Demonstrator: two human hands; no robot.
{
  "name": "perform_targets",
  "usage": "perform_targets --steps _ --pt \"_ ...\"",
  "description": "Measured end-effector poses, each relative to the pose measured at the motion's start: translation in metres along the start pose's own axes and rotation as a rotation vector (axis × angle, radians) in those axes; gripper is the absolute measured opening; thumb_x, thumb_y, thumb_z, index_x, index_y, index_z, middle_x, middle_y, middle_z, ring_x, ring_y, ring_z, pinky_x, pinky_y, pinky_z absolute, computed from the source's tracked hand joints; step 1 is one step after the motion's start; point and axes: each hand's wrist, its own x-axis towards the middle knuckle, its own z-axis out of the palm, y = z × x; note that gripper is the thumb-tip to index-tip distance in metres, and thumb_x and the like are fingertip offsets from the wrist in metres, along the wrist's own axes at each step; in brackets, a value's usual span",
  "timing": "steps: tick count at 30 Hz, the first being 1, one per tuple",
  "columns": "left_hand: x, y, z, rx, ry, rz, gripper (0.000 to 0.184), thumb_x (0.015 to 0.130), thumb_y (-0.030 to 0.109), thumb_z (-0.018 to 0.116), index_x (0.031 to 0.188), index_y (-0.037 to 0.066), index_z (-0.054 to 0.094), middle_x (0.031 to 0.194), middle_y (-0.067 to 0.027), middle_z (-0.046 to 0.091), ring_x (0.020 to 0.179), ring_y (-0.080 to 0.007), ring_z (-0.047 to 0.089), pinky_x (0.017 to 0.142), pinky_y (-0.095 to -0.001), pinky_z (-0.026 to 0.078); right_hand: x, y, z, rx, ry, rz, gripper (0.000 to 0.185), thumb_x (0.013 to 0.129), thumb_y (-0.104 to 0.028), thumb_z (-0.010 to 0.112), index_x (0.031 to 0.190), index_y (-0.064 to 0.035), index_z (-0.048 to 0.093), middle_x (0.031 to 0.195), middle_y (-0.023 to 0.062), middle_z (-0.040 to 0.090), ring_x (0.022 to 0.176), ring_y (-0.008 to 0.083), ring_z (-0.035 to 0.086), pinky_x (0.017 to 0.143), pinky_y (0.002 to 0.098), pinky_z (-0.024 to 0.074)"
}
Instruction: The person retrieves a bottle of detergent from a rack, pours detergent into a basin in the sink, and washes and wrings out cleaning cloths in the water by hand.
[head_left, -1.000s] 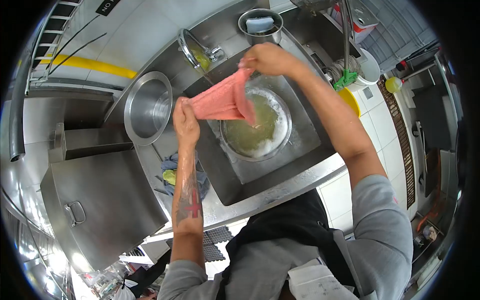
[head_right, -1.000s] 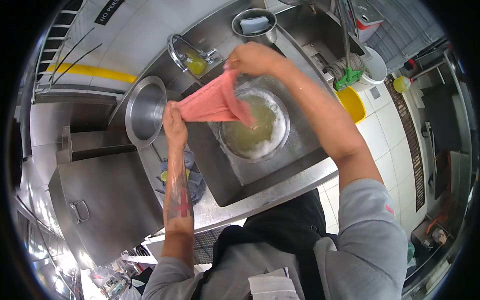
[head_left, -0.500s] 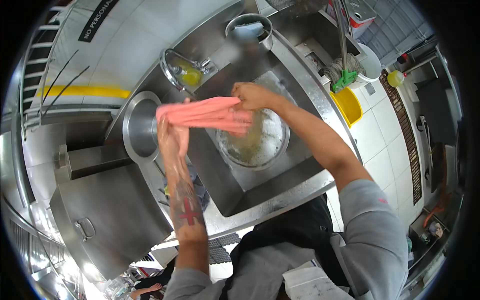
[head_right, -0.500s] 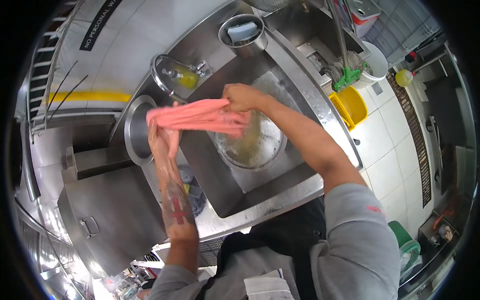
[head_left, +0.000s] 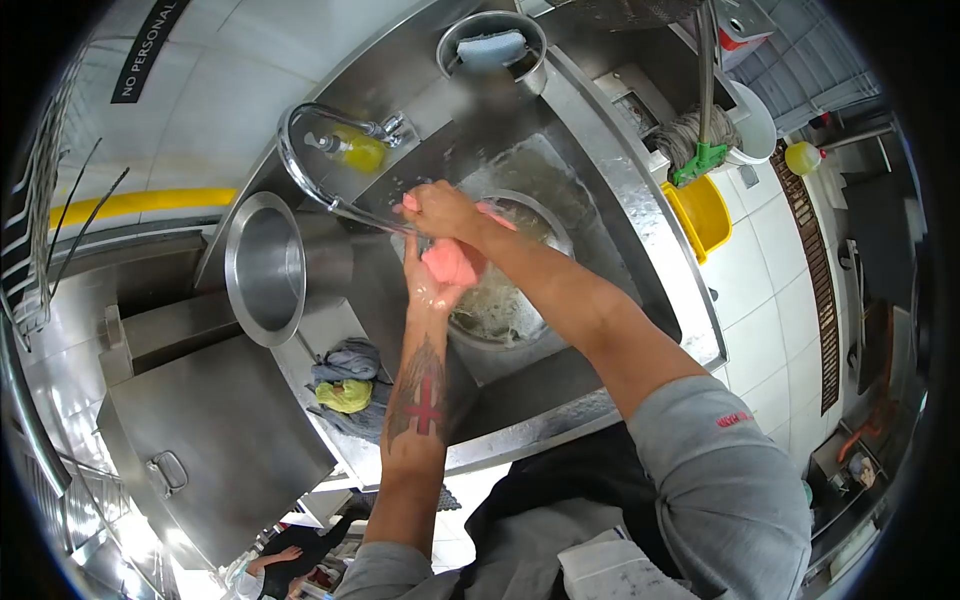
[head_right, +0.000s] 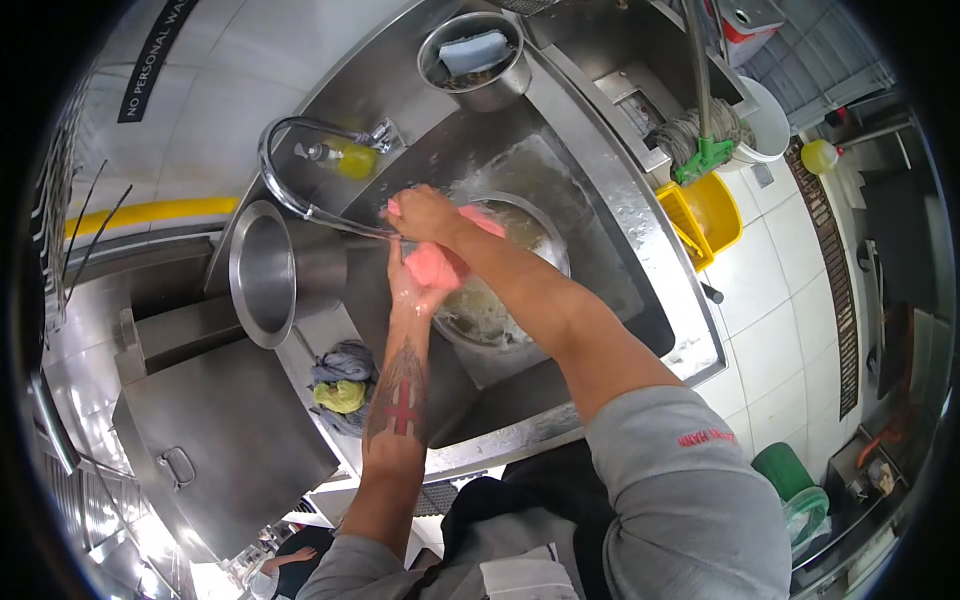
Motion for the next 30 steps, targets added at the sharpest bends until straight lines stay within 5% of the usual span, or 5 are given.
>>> perform_targets --steps 5,11,13,21,30 --pt "0.006 0.05 -0.035 0.355 -0.158 0.136 0.046 0.101 0.032 0.055 0.133 -0.002 0.052 0.136 -0.0173 0.057 0.128 -0.0324 0.054 0.112 -0.049 0.041 -0.042 0.021 -0.043 0.182 -0.449 0.079 0.05 0.086 -0.051 0.069 0.104 -0.0047 0.069 0.116 0.0205 0.066 0.11 0.0371 0.062 0.094 0.0441 0.0479" --pt "-0.02 0.035 -0.053 0.09 0.059 0.271 0.03 0.098 0.024 0.059 0.124 0.008 0.058 0.123 -0.011 0.064 0.118 -0.0315 0.062 0.108 -0.0525 0.046 -0.035 0.114 -0.067 0.182 -0.289 -0.095 0.025 0.084 -0.023 0.077 0.095 -0.0026 0.071 0.108 0.0125 0.07 0.1 0.0274 0.067 0.09 0.0378 0.0517" --pt "-0.001 0.014 -0.085 0.266 0.145 0.14 0.027 0.093 0.026 0.062 0.116 0.012 0.06 0.116 -0.0091 0.066 0.111 -0.0303 0.065 0.104 -0.0501 0.05 -0.029 0.105 -0.048 1.004 -0.158 0.441 0.014 0.084 -0.016 0.075 0.087 -0.0021 0.072 0.097 0.0091 0.072 0.089 0.0232 0.07 0.081 0.0351 0.0549" --pt "-0.003 -0.03 -0.023 0.05 0.247 0.015 0.047 0.095 0.036 0.062 0.131 0.008 0.053 0.126 -0.0093 0.061 0.117 -0.0266 0.06 0.105 -0.0467 0.047 -0.058 -0.002 -0.005 -0.06 -0.107 0.019 0.024 0.077 -0.025 0.062 0.079 -0.0036 0.073 0.08 0.0214 0.07 0.079 0.0406 0.069 0.075 0.0477 0.0551" --pt "-0.071 0.049 -0.025 0.326 -0.037 0.212 0.053 0.102 0.032 0.056 0.139 -0.004 0.045 0.138 -0.0172 0.053 0.126 -0.0302 0.054 0.101 -0.0434 0.05 -0.068 0.003 -0.061 0.427 -0.552 0.319 0.042 0.083 -0.043 0.074 0.095 -0.003 0.072 0.094 0.0141 0.069 0.09 0.0258 0.067 0.082 0.039 0.0523"
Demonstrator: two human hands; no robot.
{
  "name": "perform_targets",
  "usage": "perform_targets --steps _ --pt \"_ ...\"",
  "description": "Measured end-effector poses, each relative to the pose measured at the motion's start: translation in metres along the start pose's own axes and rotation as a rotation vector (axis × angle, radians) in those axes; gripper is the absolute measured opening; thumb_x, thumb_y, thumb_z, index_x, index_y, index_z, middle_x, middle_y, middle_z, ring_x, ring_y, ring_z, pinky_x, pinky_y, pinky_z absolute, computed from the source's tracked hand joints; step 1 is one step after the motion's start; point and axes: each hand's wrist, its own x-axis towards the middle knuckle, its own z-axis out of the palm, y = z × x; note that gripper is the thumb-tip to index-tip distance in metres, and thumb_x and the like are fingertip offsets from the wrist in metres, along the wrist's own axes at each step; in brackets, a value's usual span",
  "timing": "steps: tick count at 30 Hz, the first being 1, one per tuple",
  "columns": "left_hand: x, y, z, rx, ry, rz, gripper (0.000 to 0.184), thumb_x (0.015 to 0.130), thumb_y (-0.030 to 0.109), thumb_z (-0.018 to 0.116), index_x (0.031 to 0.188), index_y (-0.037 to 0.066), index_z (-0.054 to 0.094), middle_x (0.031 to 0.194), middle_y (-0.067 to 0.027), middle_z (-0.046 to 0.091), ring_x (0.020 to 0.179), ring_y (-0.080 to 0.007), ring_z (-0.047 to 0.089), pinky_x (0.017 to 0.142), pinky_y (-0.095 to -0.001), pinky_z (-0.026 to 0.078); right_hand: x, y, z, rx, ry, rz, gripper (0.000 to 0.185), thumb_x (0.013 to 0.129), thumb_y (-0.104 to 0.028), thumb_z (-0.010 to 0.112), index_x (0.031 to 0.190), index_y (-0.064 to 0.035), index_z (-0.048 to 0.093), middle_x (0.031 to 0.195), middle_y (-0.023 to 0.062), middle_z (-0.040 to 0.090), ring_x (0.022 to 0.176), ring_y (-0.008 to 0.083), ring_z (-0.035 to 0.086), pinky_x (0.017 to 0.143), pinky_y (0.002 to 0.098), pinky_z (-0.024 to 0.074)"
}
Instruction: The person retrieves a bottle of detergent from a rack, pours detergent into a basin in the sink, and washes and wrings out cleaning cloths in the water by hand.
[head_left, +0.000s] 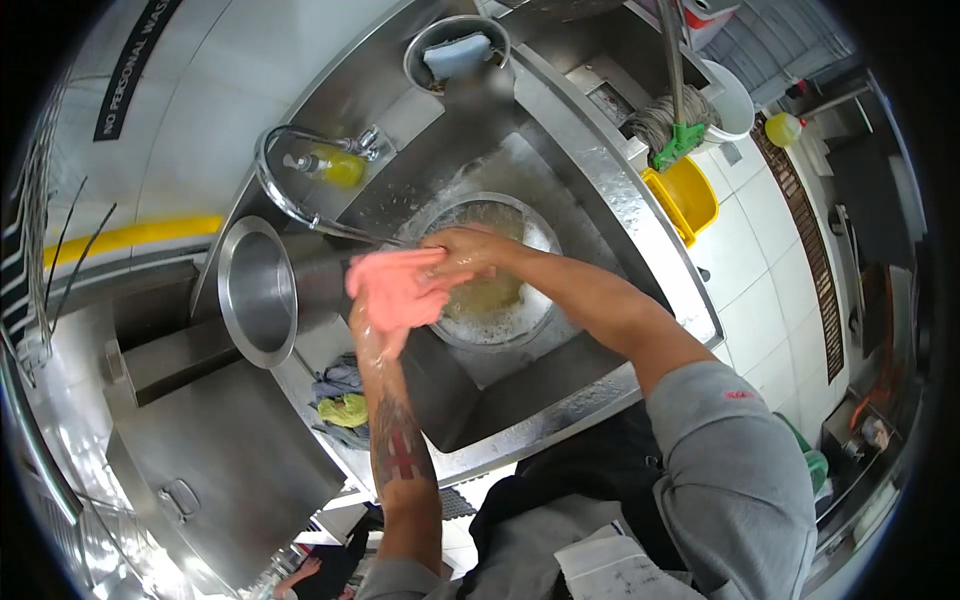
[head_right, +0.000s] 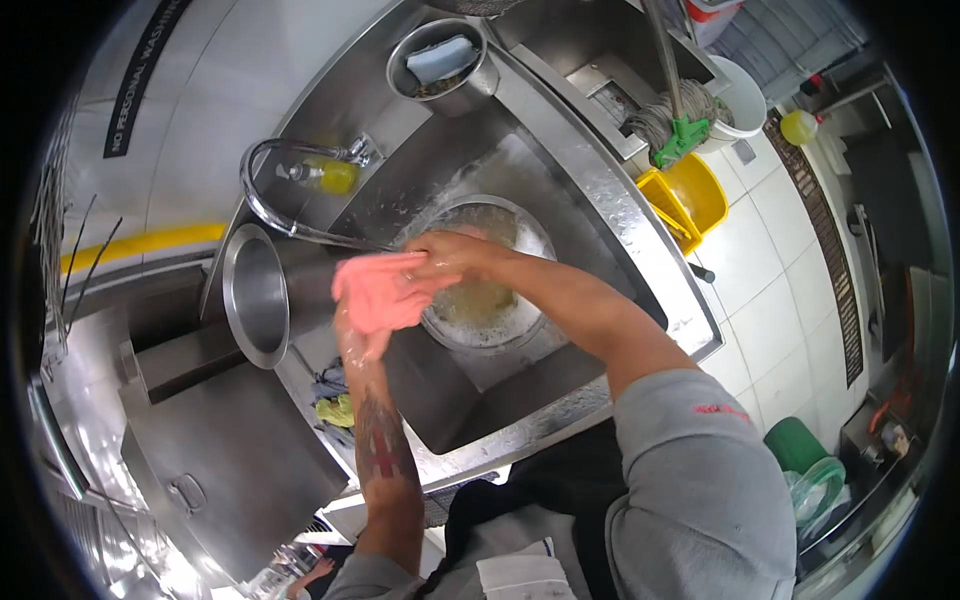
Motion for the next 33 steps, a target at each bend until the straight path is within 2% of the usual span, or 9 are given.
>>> perform_targets --steps 4,7,11,17,19,20,22,28,33 --pt "-0.027 0.017 0.009 0.079 -0.049 0.147 0.067 0.099 0.041 0.058 0.145 -0.003 0.038 0.147 -0.0205 0.045 0.136 -0.0346 0.046 0.114 -0.0508 0.04 0.032 0.077 -0.048 -0.273 0.189 -0.375 0.04 0.076 -0.03 0.084 0.102 -0.0033 0.071 0.09 0.0118 0.069 0.086 0.0224 0.066 0.079 0.0386 0.0522" --pt "-0.024 -0.017 0.006 -0.101 -0.038 -0.035 0.071 0.098 0.044 0.06 0.147 -0.001 0.037 0.149 -0.0212 0.043 0.138 -0.0378 0.044 0.117 -0.0559 0.035 0.003 0.011 -0.05 0.445 0.231 -0.094 0.04 0.071 -0.031 0.087 0.084 -0.0002 0.065 0.085 0.0088 0.068 0.082 0.0195 0.065 0.074 0.0388 0.0525" --pt "0.043 -0.082 -0.028 -0.178 0.097 -0.403 0.068 0.095 0.048 0.063 0.145 0.007 0.043 0.149 -0.0175 0.045 0.133 -0.0422 0.047 0.11 -0.0676 0.035 0.008 0.0 0.076 -0.192 0.271 -0.541 0.037 0.071 -0.037 0.081 0.079 -0.0025 0.069 0.082 0.013 0.07 0.076 0.0259 0.068 0.071 0.0432 0.052" --pt "0.084 -0.099 -0.069 -0.728 0.073 -0.414 0.063 0.095 0.047 0.065 0.142 0.009 0.047 0.147 -0.0157 0.049 0.128 -0.0409 0.052 0.106 -0.0589 0.043 0.068 0.056 0.018 -0.698 0.34 -0.189 0.034 0.078 -0.038 0.069 0.081 -0.0045 0.074 0.081 0.0165 0.072 0.082 0.0369 0.07 0.079 0.0508 0.054" --pt "0.046 -0.062 -0.02 0.322 0.291 -0.747 0.055 0.098 0.027 0.066 0.144 0.007 0.044 0.142 -0.0147 0.053 0.123 -0.0285 0.056 0.099 -0.0398 0.049 0.068 0.03 0.011 -0.707 0.258 -0.252 0.035 0.079 -0.039 0.069 0.084 -0.0046 0.074 0.085 0.0176 0.072 0.084 0.0376 0.07 0.08 0.0502 0.0541" --pt "0.039 -0.056 -0.011 0.32 0.293 -0.744 0.055 0.098 0.027 0.066 0.144 0.007 0.044 0.142 -0.0147 0.053 0.123 -0.0285 0.056 0.099 -0.0398 0.049 0.065 0.013 0.008 -0.719 0.178 -0.311 0.037 0.081 -0.04 0.07 0.087 -0.0046 0.073 0.088 0.0188 0.073 0.086 0.0383 0.07 0.08 0.0496 0.0542" --pt "0.033 -0.048 0.002 1.054 0.11 0.229 0.04 0.094 0.007 0.068 0.132 0.002 0.056 0.124 -0.0084 0.063 0.108 -0.0142 0.059 0.09 -0.0262 0.049 0.051 -0.014 0.012 -0.58 0.055 -0.296 0.039 0.079 -0.042 0.073 0.091 -0.0044 0.073 0.089 0.0194 0.072 0.087 0.0367 0.07 0.079 0.0474 0.0546" --pt "0.03 0.032 0.04 1.003 -0.214 0.134 0.009 0.088 0.001 0.074 0.096 0.002 0.07 0.09 0.0055 0.065 0.087 -0.0036 0.056 0.081 -0.0205 0.047 0.017 -0.025 -0.036 -0.423 -0.155 -0.192 0.042 0.071 -0.036 0.086 0.091 -0.0027 0.071 0.081 0.0119 0.07 0.072 0.0228 0.067 0.065 0.0384 0.0528" --pt "0.032 0.029 0.009 0.49 -0.25 0.189 0.039 0.087 0.001 0.072 0.124 0.002 0.061 0.107 -0.0062 0.069 0.1 -0.0145 0.065 0.094 -0.0325 0.051 0.004 -0.002 -0.072 -0.348 -0.084 -0.049 0.029 0.073 -0.021 0.087 0.086 -0.0031 0.069 0.078 0.0047 0.069 0.058 0.0147 0.061 0.053 0.0336 0.0504"
